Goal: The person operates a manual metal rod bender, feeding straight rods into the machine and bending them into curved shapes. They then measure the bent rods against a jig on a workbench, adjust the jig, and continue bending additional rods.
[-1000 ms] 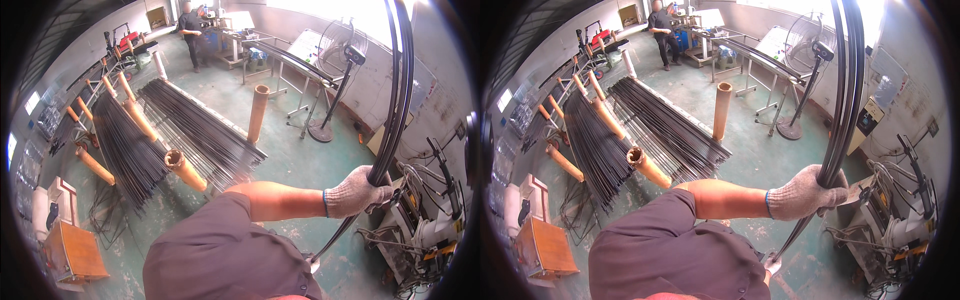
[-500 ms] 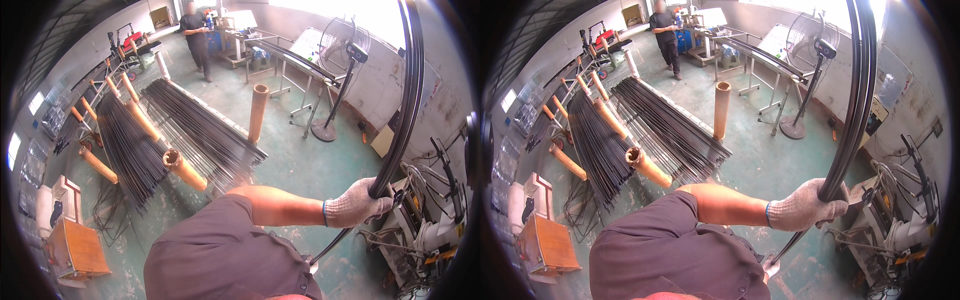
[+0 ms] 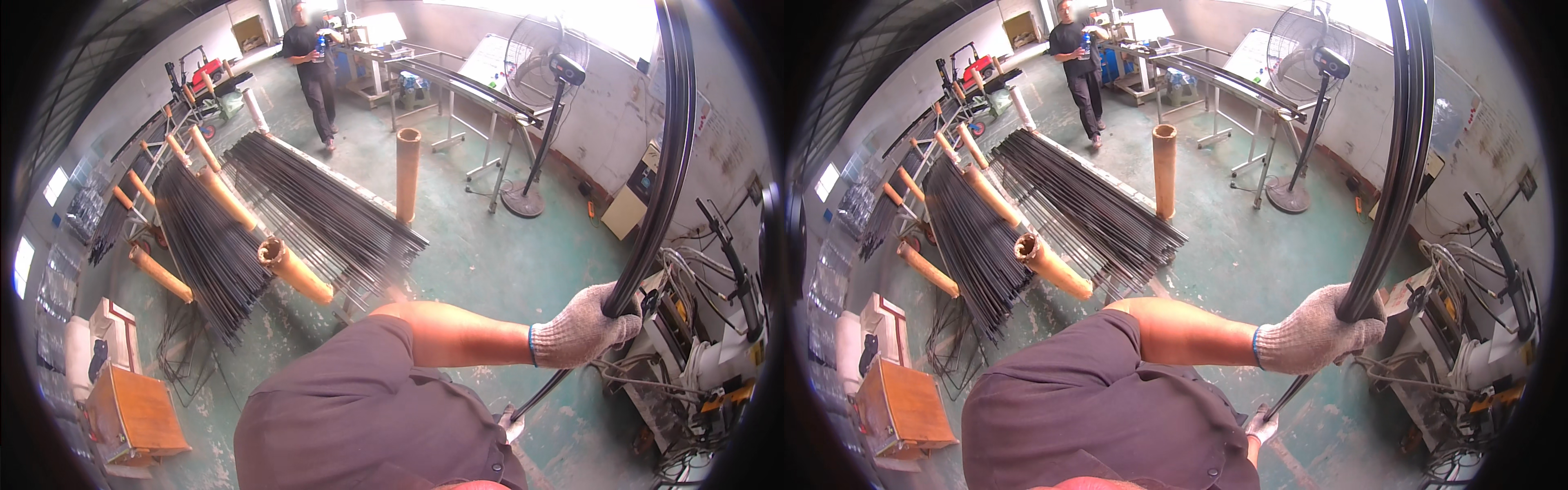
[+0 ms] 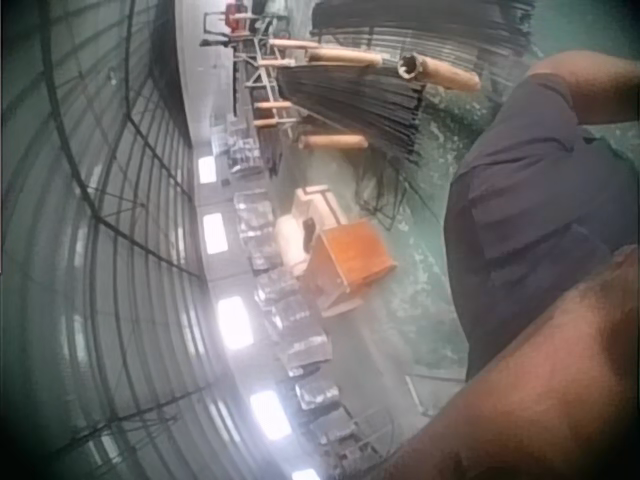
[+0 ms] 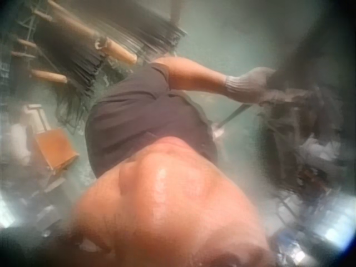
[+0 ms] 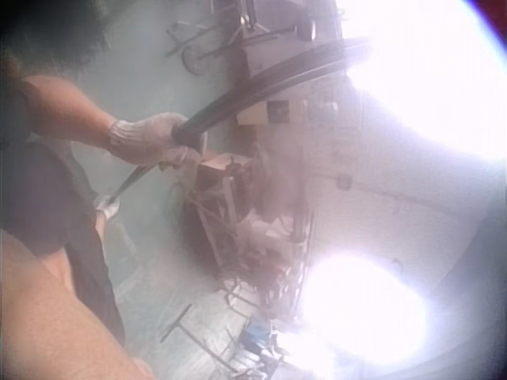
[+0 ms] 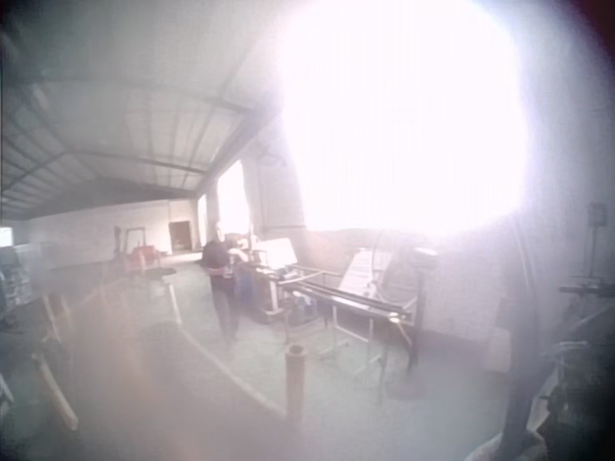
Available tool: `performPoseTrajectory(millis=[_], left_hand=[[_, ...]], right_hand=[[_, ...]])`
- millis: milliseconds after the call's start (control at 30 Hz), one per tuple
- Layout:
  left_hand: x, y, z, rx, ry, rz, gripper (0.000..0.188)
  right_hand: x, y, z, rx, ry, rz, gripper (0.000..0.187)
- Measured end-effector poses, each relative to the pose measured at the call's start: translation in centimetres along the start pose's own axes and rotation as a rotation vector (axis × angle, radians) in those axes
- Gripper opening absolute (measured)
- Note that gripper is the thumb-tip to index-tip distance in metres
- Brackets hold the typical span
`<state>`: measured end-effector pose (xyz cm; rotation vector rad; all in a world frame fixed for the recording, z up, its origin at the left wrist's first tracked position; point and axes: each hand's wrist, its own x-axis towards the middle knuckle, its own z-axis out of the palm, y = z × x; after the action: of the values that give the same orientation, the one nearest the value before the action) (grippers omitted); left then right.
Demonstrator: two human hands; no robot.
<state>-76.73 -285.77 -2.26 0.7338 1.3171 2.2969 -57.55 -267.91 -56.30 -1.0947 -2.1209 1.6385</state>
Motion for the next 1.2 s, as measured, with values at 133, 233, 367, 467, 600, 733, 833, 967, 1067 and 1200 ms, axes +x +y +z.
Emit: performPoseTrajectory(millis=[133, 233, 367, 467, 600, 733, 833, 967, 1067, 1200], left_hand=[[-0.1, 0.3, 0.5, 0.026, 0.001, 0.0, 0.01], [-0.4, 0.9, 0.5, 0.043, -0.009, 0.008, 0.01], [-0.1, 1.0, -2.5, 0.14, 0.129, -0.084, 0.011], [-1.1, 3.4, -5.8, 0.092, 0.282, 0.049, 0.014], [-4.0, 6.3, -13.5, -0.021, 0.606, 0.064, 0.019], [-4.5, 4.7, -23.0, -0.221, 0.914, -0.059, 0.016], [-9.3, 0.7, -30.5, -0.244, 1.188, -0.023, 0.012], [-15.2, -8.4, -34.6, -0.398, 1.394, -0.217, 0.013], [-15.2, -9.7, -36.6, -0.515, 1.49, -0.281, 0.016], [-17.2, -9.5, -46.0, -0.6, 1.625, -0.249, 0.02]], right_hand=[[0.5, -0.1, -0.5, -0.005, -0.003, -0.002, 0.019], [1.0, -0.1, 0.4, 0.001, 0.021, -0.016, 0.018], [-1.4, -5.4, -1.1, -0.253, -0.168, -0.151, 0.013], [-2.7, -6.9, -1.4, -0.357, -0.187, -0.259, 0.027], [-5.6, -11.2, -5.9, -0.497, -0.318, -0.209, 0.034], [-5.3, -1.2, -16.7, -0.733, -0.164, -0.138, 0.036], [-5.3, -5.5, -17.9, -1.04, -0.111, -0.281, 0.018], [-6.4, -15.3, -13.2, -1.21, -0.168, -0.309, 0.018], [-7.5, -21.2, -5.8, -1.233, -0.145, -0.383, 0.019], [-6.5, -25.0, -2.4, -1.079, -0.268, -0.679, 0.018]])
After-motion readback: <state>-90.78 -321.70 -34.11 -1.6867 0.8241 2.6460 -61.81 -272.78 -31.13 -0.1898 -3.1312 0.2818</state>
